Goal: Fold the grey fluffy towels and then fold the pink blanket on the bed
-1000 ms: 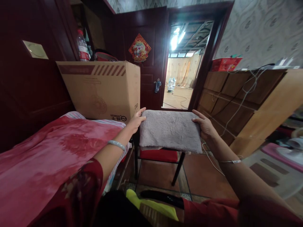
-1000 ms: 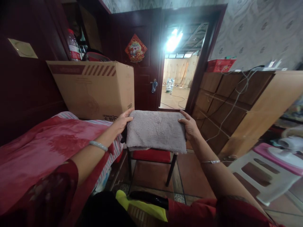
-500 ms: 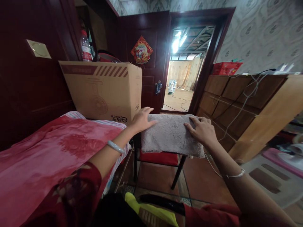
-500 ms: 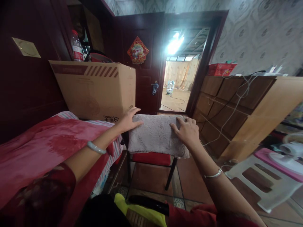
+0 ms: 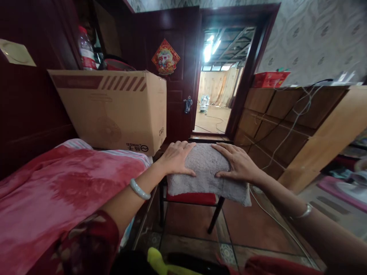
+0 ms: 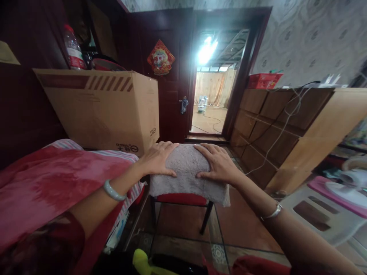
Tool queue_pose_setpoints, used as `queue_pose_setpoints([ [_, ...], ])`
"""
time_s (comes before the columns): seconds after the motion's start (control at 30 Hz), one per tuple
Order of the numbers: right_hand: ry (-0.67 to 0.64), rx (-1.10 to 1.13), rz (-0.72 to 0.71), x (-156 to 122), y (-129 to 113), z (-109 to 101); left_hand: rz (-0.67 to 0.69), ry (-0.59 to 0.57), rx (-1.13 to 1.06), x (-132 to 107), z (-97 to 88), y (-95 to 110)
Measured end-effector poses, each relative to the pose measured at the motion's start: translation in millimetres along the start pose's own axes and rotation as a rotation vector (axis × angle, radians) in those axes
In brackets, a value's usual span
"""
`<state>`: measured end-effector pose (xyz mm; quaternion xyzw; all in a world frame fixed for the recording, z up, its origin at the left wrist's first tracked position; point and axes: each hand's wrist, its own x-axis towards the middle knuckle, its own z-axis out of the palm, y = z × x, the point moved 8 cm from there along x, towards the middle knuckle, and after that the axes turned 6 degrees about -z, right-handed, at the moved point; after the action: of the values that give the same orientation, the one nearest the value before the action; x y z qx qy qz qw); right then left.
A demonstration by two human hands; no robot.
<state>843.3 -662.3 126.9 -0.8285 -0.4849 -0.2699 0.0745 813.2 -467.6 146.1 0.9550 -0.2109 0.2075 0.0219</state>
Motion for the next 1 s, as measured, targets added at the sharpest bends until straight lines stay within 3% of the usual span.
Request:
queue_pose_setpoints([
  [0.33,-0.016,-0.039,0.032,0.7,5.4,0.1,0.045,0.005,-0.009,7.3,7.3,-6.3],
  [0.47,-0.053,-0.068,-0.023,-11.7,5.9,-3.8,0.058,-0.009,-0.020,-2.2,4.7,-9.7],
  [0.7,-0.093,-0.049,0.001,-39.7,23.6,-4.2,0.011,0.019,-0.121,-27.4,10.0,-36.6],
  [1.0,-0.038,0.003,0.042,-34.1,30.4,3.2,-0.003,0.014,-0.185,-21.3,16.7,-42.8],
])
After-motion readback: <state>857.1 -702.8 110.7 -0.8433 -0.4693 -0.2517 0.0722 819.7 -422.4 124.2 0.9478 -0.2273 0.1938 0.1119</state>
